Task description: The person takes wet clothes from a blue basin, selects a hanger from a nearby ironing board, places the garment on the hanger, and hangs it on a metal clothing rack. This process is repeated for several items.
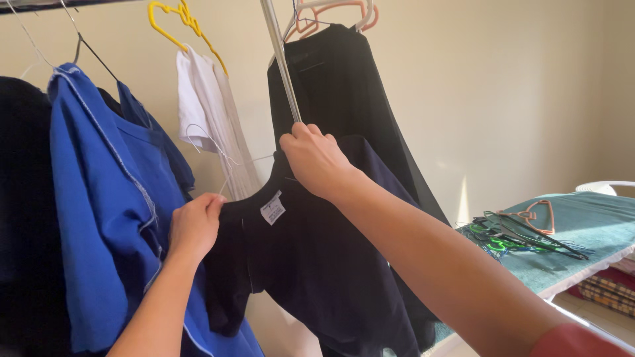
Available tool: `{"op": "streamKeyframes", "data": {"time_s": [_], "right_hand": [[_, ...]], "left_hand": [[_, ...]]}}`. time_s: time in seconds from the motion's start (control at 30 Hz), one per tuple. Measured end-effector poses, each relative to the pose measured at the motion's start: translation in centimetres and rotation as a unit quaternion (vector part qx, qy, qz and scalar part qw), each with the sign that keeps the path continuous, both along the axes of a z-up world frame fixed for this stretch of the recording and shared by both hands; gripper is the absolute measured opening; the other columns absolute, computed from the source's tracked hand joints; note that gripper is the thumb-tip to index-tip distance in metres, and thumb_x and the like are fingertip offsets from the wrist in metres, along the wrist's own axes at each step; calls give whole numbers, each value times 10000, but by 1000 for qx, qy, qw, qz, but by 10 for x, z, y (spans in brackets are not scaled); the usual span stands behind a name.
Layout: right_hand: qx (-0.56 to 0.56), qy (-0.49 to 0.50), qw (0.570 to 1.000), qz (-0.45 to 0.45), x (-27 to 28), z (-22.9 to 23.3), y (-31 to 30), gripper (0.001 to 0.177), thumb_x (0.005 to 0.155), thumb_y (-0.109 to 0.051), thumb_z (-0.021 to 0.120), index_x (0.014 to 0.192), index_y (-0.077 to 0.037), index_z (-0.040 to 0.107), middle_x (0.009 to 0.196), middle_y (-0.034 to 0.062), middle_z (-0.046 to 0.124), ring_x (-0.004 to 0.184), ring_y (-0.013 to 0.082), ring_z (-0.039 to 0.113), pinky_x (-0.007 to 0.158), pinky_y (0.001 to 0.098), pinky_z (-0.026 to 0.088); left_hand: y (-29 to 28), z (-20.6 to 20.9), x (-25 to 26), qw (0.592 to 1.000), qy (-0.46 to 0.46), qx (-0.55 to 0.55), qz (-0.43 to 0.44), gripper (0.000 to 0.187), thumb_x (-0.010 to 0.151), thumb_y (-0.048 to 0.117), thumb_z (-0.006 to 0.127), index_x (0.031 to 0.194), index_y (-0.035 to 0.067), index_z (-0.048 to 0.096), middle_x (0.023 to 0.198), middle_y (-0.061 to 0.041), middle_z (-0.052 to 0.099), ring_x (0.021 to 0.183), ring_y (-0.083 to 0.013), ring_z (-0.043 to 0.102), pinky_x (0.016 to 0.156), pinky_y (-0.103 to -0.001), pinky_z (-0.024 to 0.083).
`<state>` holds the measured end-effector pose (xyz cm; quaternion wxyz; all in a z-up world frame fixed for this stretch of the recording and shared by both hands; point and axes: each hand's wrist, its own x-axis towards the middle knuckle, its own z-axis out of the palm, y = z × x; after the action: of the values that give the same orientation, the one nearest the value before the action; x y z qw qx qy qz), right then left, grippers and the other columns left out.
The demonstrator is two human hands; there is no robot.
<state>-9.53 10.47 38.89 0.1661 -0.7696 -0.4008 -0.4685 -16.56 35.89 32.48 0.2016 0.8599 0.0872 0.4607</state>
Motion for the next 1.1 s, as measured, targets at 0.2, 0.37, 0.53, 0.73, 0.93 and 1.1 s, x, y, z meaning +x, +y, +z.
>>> {"op": "streamKeyframes", "data": {"time_s": [0.2,0.37,0.53,0.73,0.93,1.1], "right_hand": [[-70,18,996,-59,-6,51,1,76,856,-7,636,884,-34,702,1009,188,673,955,384,689,780,473,568],[-73,64,993,-66,-20,96,-19,102,867,-136,688,922,-82,755,936,127,739,915,359,718,743,475,573],[-9,-4,997,-72,-36,121,-11,102,884,-163,692,909,-111,776,865,140,727,853,379,700,685,494,554],[40,-90,992,-85,-57,144,11,118,844,-183,728,799,-79,762,773,150,710,736,378,702,630,487,552],[99,-156,979,-90,-66,164,52,112,792,-158,731,744,-57,743,753,158,708,718,372,713,583,493,556],[134,-178,969,-111,-61,178,91,61,713,-67,706,760,-56,743,774,170,718,756,366,733,619,455,584]], "left_hand": [[6,22,16,994,-64,-74,38,229,1026,292,593,1102,136,743,1000,-200,738,989,-430,683,870,-489,525],[40,40,34,991,-118,-64,25,243,1033,305,612,1116,127,756,1027,-229,729,999,-434,685,898,-484,528],[57,59,42,977,-85,-189,-60,373,928,385,667,1204,146,740,1139,-166,764,1099,-341,718,963,-435,530],[86,83,39,978,-75,-189,-47,799,937,468,663,1587,110,367,1574,-213,430,1459,-360,401,1157,-430,347],[124,97,21,956,-78,-275,-70,840,945,491,601,1625,124,272,1666,-161,307,1525,-330,307,1186,-444,308],[154,96,14,961,-119,-241,-57,867,946,490,628,1615,76,263,1653,-203,295,1527,-339,289,1200,-424,287]]}}
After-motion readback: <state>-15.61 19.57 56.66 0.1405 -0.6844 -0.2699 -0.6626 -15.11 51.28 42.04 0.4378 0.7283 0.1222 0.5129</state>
